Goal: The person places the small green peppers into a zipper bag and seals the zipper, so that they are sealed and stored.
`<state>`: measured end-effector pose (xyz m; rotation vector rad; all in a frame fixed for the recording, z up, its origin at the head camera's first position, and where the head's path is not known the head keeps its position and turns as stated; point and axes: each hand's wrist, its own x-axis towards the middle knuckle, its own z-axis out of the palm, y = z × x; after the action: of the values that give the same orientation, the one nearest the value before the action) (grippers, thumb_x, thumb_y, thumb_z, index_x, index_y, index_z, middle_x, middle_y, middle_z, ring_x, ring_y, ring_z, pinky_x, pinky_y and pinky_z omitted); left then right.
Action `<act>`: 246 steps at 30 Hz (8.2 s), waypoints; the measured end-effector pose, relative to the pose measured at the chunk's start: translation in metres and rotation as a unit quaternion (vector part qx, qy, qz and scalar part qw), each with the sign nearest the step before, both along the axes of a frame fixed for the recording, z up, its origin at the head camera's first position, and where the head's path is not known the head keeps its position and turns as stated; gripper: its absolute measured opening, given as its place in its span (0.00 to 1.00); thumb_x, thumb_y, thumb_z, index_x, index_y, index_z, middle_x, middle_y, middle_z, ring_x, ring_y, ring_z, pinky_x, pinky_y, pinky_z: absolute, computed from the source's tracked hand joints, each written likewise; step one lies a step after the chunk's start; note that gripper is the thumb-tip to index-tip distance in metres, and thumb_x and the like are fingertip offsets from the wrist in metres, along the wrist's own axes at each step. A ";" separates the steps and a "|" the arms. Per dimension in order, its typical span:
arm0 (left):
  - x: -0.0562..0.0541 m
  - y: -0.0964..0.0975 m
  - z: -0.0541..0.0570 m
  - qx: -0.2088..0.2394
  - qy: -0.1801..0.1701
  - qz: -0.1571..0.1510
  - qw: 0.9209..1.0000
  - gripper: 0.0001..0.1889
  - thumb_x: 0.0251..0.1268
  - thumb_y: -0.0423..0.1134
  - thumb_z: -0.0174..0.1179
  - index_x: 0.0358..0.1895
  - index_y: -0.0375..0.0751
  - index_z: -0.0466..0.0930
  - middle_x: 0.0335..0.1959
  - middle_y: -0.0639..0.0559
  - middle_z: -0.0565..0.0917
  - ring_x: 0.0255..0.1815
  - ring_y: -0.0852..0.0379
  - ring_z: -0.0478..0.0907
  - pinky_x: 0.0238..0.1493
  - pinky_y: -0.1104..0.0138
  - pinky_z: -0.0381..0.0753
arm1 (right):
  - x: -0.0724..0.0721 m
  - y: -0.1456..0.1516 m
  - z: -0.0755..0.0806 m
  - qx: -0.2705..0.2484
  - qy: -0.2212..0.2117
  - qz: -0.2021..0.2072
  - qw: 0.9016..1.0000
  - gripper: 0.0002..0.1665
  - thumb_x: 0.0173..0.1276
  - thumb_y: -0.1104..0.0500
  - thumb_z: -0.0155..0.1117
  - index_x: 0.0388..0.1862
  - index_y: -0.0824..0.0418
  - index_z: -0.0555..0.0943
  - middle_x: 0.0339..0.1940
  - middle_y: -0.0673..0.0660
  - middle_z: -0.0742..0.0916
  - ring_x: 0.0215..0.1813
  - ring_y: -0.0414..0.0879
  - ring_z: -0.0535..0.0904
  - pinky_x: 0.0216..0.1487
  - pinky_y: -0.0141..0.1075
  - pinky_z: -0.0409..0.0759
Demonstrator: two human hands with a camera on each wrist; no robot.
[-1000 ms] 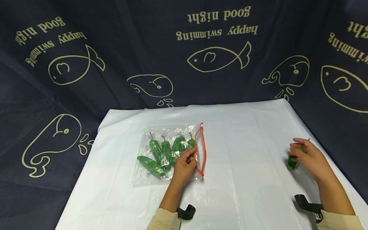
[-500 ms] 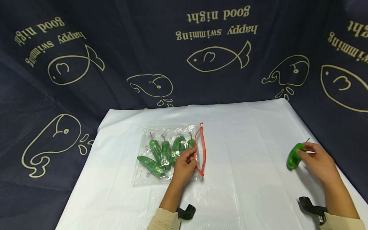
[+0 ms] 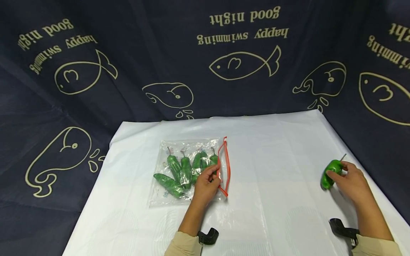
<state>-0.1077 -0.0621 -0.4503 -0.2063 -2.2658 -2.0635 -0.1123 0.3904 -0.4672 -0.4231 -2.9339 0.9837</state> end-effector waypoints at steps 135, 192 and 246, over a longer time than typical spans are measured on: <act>-0.002 -0.001 -0.003 -0.002 0.011 -0.009 1.000 0.24 0.55 0.16 0.55 0.59 0.20 0.76 0.57 0.31 0.78 0.34 0.57 0.73 0.34 0.78 0.73 | -0.036 -0.085 0.013 -0.303 0.039 0.121 0.944 0.40 0.72 0.65 0.59 0.72 0.69 0.47 0.50 0.68 0.74 0.34 0.38 0.83 0.33 0.44 0.86; -0.001 -0.001 -0.002 0.005 0.004 -0.008 1.000 0.24 0.54 0.16 0.54 0.59 0.21 0.76 0.57 0.32 0.78 0.33 0.59 0.73 0.31 0.78 0.72 | -0.069 -0.210 0.020 -0.342 -0.015 0.182 0.922 0.40 0.67 0.63 0.65 0.72 0.60 0.56 0.49 0.68 0.75 0.35 0.50 0.84 0.35 0.52 0.85; -0.002 -0.003 -0.003 0.022 0.012 -0.026 0.999 0.28 0.50 0.18 0.52 0.61 0.22 0.74 0.60 0.33 0.76 0.36 0.54 0.75 0.35 0.77 0.74 | -0.074 -0.281 -0.001 -0.218 -0.058 0.239 0.944 0.31 0.69 0.61 0.61 0.68 0.70 0.68 0.41 0.61 0.82 0.31 0.45 0.80 0.31 0.37 0.81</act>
<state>-0.1100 -0.0647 -0.4538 -0.2885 -2.2225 -2.1210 -0.1865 0.1098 -0.4683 0.2658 -2.9666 1.7296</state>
